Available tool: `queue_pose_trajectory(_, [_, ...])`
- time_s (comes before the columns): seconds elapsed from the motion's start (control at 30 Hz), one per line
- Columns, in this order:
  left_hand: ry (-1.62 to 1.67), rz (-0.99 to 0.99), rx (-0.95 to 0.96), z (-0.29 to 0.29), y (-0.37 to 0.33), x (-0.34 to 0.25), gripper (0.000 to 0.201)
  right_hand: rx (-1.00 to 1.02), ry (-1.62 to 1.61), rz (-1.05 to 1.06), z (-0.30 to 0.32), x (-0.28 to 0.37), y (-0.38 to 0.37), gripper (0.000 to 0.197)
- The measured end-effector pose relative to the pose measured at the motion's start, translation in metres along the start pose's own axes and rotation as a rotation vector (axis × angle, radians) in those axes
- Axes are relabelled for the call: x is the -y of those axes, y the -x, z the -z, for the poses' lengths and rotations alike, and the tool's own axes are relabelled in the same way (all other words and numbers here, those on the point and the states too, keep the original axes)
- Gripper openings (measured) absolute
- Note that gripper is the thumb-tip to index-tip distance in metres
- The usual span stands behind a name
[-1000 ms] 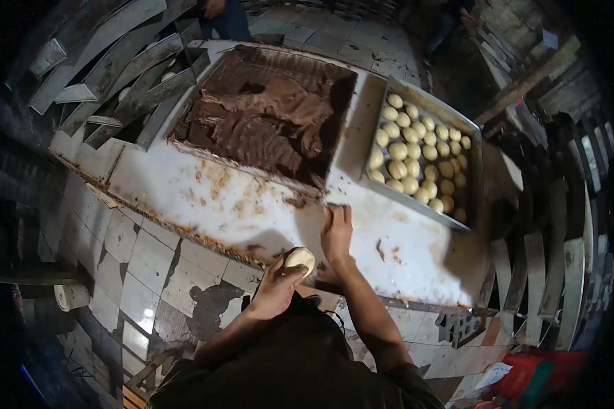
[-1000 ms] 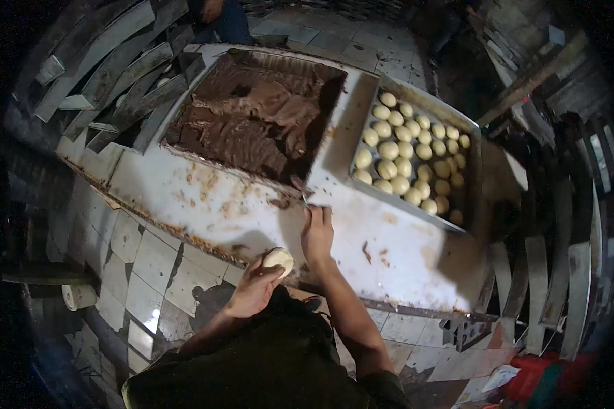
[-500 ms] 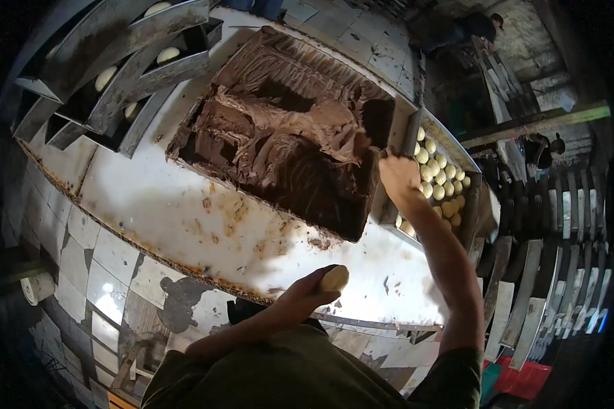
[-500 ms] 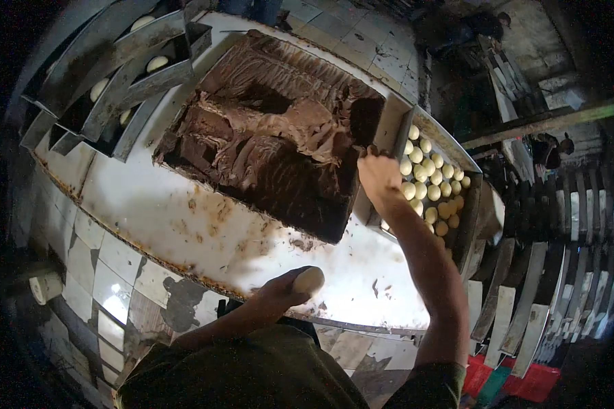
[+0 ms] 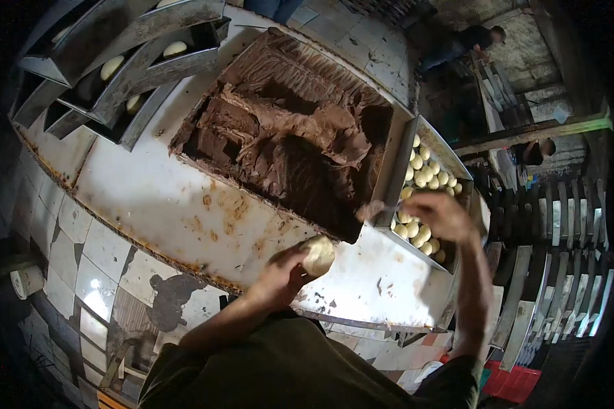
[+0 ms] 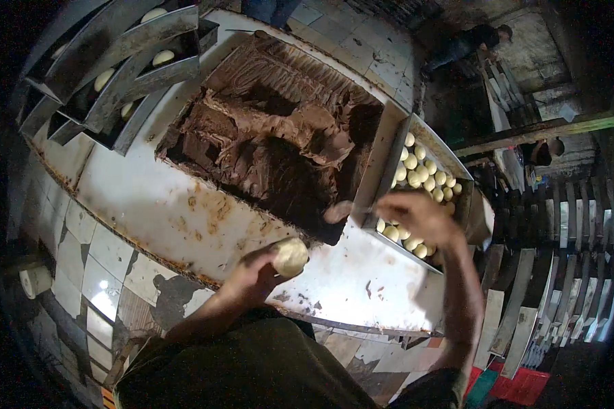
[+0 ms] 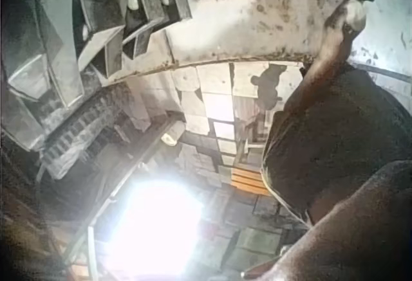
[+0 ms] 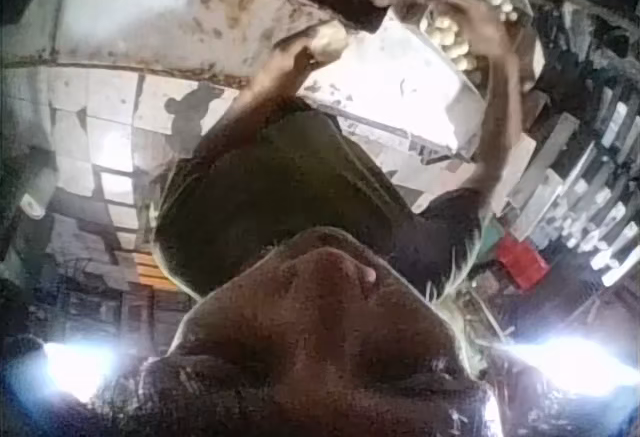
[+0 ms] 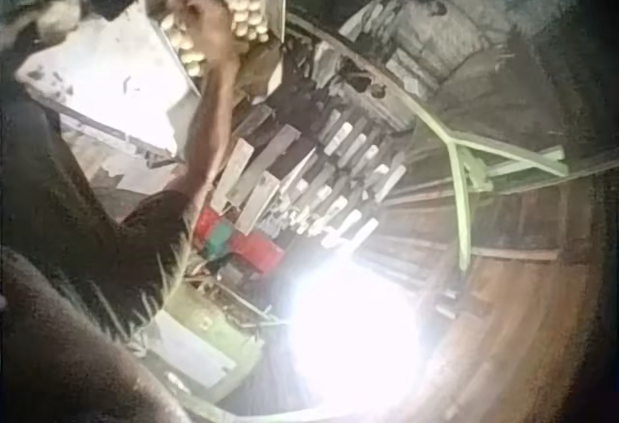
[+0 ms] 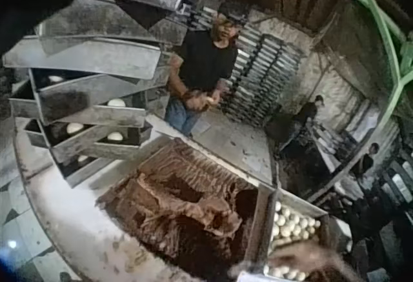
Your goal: The person scoops a brown paste filling from a large metal tray and places it into small dough balls. They then seal the dough around the filling and place the finished items onto a baking sheet. The process is repeated continuously to fill multiple trays.
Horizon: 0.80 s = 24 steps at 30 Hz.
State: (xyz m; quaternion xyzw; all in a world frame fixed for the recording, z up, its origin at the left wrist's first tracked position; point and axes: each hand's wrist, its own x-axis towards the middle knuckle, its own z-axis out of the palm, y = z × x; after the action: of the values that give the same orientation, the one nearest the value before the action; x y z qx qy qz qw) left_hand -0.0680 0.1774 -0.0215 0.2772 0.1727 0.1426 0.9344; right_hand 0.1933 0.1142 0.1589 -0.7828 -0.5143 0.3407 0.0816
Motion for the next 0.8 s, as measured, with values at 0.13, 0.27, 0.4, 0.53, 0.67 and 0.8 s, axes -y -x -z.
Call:
queue_pose_trajectory(0.13, [0.364, 0.205, 0.035, -0.027, -0.004, -0.039, 0.046, -0.341, 0.001, 0.464, -0.078, -0.005, 0.030, 0.028])
queue_pose_trajectory(0.27, [0.486, 0.180, -0.016, -0.055, 0.017, -0.058, 0.042, -0.842, 0.038, 0.679, -0.155, -0.038, 0.021, 0.030])
queue_pose_trajectory(0.4, [0.494, 0.086, -0.084, -0.052, 0.044, -0.041, 0.041, -0.875, -0.162, 0.572, -0.208, -0.080, 0.025, 0.023])
queue_pose_trajectory(0.53, [0.303, -0.007, -0.027, -0.054, 0.065, 0.001, 0.046, -0.882, -0.427, 0.113, -0.257, -0.106, 0.042, 0.016])
queue_pose_trajectory(0.67, [0.382, 0.049, -0.019, -0.053, 0.063, 0.062, 0.037, -1.071, -0.286, 0.156, -0.267, -0.097, 0.048, 0.014])
queue_pose_trajectory(0.8, [0.381, 0.128, -0.088, -0.072, 0.060, 0.095, 0.036, -0.652, -0.835, 0.059, -0.235, -0.063, 0.079, 0.026])
